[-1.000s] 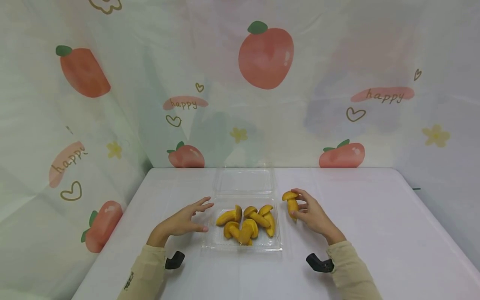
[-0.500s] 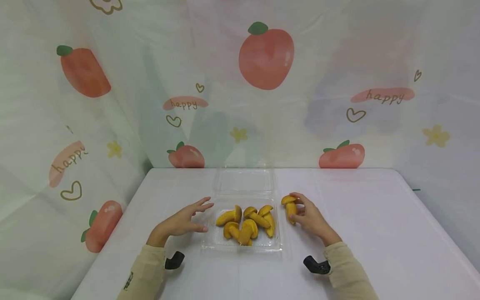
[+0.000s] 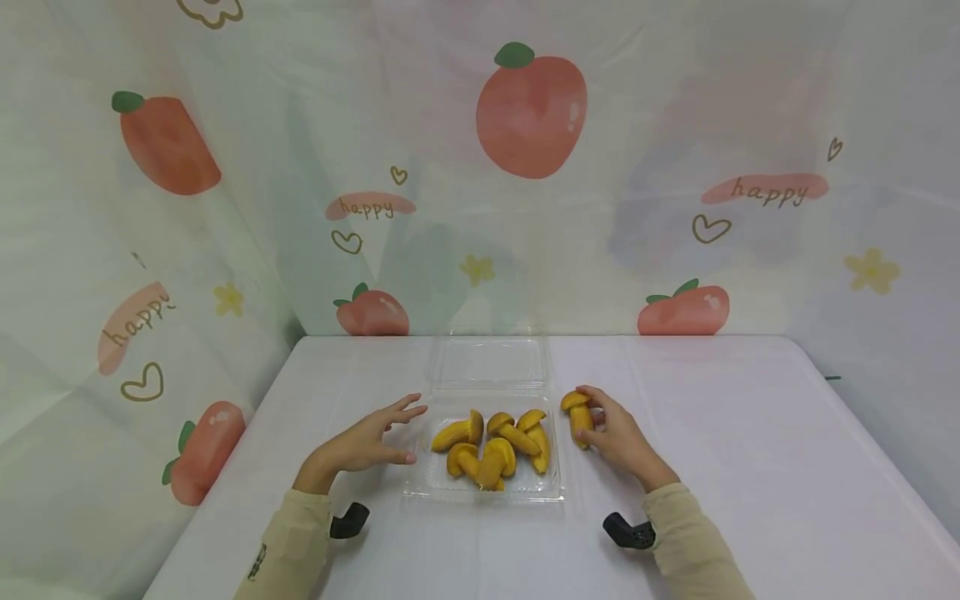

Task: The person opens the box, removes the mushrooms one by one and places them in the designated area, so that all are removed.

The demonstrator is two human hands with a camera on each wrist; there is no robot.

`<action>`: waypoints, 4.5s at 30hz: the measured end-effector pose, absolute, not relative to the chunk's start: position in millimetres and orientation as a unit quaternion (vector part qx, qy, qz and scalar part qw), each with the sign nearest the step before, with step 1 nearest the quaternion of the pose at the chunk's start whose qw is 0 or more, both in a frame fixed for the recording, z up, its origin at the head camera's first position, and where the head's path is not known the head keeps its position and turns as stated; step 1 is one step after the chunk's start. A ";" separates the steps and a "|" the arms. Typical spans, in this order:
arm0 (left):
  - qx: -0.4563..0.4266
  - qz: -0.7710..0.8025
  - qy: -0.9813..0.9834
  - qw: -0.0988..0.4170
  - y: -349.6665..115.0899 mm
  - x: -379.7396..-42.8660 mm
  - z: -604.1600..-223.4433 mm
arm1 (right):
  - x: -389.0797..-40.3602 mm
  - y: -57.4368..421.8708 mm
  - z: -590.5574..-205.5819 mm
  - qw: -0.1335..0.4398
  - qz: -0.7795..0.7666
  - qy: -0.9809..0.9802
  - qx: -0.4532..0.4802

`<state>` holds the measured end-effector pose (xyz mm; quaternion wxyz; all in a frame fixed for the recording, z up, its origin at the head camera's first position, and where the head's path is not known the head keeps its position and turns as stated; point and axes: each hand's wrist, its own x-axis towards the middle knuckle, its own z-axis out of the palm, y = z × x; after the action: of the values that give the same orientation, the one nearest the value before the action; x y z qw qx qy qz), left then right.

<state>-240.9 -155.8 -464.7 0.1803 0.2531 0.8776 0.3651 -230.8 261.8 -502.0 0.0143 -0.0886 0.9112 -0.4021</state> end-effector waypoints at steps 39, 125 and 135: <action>0.268 0.363 0.875 0.177 -157.0 -240.7 -464.2 | -216.8 262.7 -457.4 -0.021 -0.330 0.940 -0.081; 0.257 0.362 0.877 0.181 -155.8 -241.5 -464.1 | -177.3 154.7 -471.3 0.059 -0.423 0.871 -0.244; 0.258 0.361 0.878 0.178 -155.5 -241.6 -463.4 | -176.2 155.8 -468.7 0.082 -0.492 0.815 -0.295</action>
<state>-241.6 -155.5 -463.4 0.1780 0.2581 0.8784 0.3606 -176.2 155.8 -468.7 0.0823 -0.2949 0.8151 -0.4917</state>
